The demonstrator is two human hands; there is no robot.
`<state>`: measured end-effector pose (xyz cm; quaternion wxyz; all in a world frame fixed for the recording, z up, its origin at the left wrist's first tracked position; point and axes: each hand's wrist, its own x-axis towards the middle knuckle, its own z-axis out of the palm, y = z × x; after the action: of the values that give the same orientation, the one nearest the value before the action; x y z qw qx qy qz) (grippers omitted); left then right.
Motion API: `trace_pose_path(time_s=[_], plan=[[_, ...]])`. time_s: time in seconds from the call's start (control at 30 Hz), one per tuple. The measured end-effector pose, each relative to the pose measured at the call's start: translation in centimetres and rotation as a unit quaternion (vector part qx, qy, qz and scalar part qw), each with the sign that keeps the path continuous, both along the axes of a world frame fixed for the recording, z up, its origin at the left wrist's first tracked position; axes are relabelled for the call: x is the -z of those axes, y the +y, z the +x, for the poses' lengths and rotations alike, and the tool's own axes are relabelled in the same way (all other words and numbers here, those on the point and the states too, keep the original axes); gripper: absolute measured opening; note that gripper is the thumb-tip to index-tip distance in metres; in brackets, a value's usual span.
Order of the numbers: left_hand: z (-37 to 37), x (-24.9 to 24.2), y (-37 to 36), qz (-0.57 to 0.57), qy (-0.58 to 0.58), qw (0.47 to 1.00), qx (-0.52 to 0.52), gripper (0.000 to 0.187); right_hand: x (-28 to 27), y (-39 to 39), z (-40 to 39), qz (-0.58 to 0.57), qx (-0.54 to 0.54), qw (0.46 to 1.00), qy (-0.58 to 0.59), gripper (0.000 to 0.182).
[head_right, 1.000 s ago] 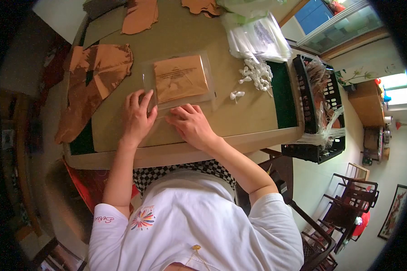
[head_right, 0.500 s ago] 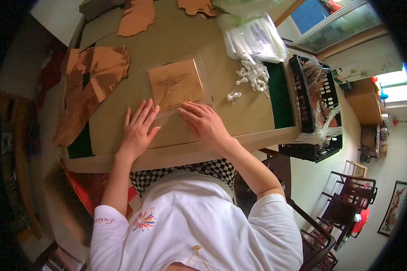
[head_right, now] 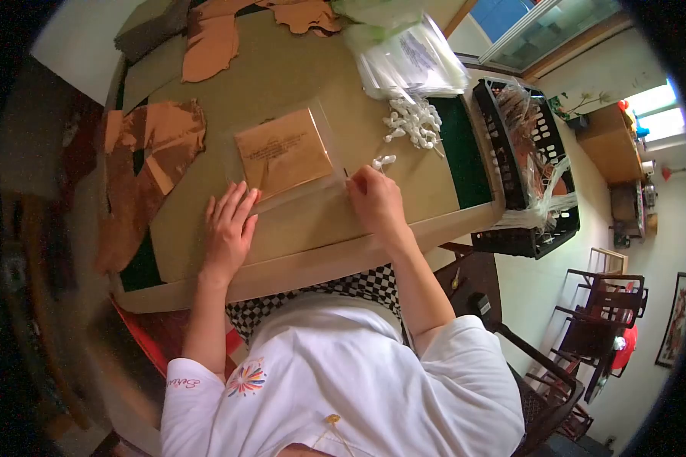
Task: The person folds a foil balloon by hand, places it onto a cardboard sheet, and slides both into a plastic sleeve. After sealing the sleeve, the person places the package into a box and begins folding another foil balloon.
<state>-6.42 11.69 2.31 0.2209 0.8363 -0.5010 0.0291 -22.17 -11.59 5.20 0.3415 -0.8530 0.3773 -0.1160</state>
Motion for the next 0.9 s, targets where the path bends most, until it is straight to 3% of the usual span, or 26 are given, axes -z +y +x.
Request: trace_pose_path(time_s=[0.33,0.43,0.57,0.77,0.9], plan=[[-0.7,-1.4,-1.1,-0.094,-0.027,0.995,-0.034,0.04,2.5,-0.8,-0.5,0.121,0.028,0.988,-0.087,0.016],[-2.5,-2.8,-3.8,-0.122,0.008,0.991,0.047,0.029,1.5,-0.2,-0.2,0.244,0.047,0.959,-0.136,0.014],[-4.5,-2.1,-8.9,-0.177,0.042,0.979,0.096,0.019,1.3,0.3,0.1,0.289,0.019,0.941,-0.173,0.014],[-4.8,-1.9,-10.8,-0.14,0.043,0.985,0.095,0.012,2.0,0.7,0.1,0.362,0.035,0.904,-0.224,0.012],[-4.9,-1.6,-11.2,-0.097,-0.005,0.99,0.102,0.008,1.2,0.6,0.3,0.334,0.057,0.924,-0.18,0.006]])
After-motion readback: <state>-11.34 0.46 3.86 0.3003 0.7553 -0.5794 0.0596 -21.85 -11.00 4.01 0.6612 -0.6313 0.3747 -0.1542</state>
